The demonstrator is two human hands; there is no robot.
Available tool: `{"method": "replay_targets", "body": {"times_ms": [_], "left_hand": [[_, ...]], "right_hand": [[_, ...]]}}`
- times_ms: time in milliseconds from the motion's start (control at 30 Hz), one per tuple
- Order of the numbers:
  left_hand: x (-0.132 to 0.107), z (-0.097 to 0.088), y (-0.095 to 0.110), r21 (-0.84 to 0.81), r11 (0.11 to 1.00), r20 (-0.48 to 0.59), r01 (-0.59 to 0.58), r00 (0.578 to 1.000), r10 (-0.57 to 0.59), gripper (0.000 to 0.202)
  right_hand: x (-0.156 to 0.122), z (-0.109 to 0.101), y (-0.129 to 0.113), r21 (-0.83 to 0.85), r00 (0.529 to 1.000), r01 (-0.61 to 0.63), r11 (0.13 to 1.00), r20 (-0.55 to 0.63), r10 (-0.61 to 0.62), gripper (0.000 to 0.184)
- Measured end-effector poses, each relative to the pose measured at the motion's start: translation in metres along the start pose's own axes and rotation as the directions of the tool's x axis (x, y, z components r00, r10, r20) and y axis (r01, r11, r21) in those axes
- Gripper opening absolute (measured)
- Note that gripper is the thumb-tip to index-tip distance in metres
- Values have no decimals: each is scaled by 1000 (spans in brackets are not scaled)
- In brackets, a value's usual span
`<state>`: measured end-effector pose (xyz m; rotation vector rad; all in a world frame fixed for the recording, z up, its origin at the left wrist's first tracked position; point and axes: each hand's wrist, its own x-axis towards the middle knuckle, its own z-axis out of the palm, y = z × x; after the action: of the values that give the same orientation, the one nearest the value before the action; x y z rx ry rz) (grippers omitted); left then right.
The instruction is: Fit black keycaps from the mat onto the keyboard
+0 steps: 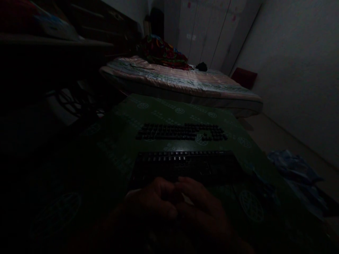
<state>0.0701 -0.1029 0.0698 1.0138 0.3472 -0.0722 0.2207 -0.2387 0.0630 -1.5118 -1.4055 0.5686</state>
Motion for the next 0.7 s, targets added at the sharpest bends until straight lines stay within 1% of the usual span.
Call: {"method": "replay_targets", "body": {"times_ms": [33,67,100,133,167,200,233,267,300,333,367,433,467,500,533,600,700], "left_hand": [[4,0,-1,3,1000,-14,-21,1000,21,35],[7,-1,-1,42,998,-50,-54,997,56,36],[10,-3,-1,118,989,-108,-93,989,105,36],[12,-5,0,218,968,-180,-126,969,166,34],[13,-8,1,322,936,-260,-141,937,231,31],[13,-12,2,416,898,-350,-142,887,302,28],[12,-18,3,495,859,-433,-135,818,378,25],[11,-25,4,550,826,-506,-124,737,448,24],[9,-33,5,610,783,-575,-118,614,540,23],[7,-42,6,671,736,-607,-93,502,616,22],[5,-52,6,724,688,-624,-54,375,686,23],[1,-71,6,782,620,-617,58,206,759,25],[0,-79,5,802,587,-598,112,165,784,25],[0,-85,5,817,554,-574,160,134,808,25],[-1,-91,4,828,525,-551,198,113,826,25],[0,-98,3,844,479,-514,243,107,851,24],[3,-105,0,859,445,-486,252,128,865,24]], "right_hand": [[5,-3,5,-75,997,68,995,-20,-70,25],[11,-7,12,-157,988,135,978,-50,-144,27],[19,-11,23,-236,974,187,953,-78,-211,28],[28,-15,35,-326,960,227,918,-85,-267,29],[39,-20,49,-368,948,255,894,-86,-306,28],[49,-25,62,-388,945,265,883,-76,-317,26],[60,-29,75,-420,934,307,854,-42,-356,22],[71,-33,87,-487,906,376,788,16,-422,19],[80,-36,96,-519,891,411,749,52,-452,17],[88,-38,103,-565,866,456,688,102,-490,16],[95,-39,108,-606,842,492,625,149,-518,17],[104,-40,113,-664,803,544,513,233,-549,20],[106,-39,114,-680,788,564,468,273,-552,22],[108,-38,115,-686,783,575,447,301,-544,22],[109,-37,115,-687,785,578,440,321,-530,21],[110,-36,115,-681,798,574,454,342,-497,21],[111,-34,114,-665,801,580,470,361,-478,23]]}}
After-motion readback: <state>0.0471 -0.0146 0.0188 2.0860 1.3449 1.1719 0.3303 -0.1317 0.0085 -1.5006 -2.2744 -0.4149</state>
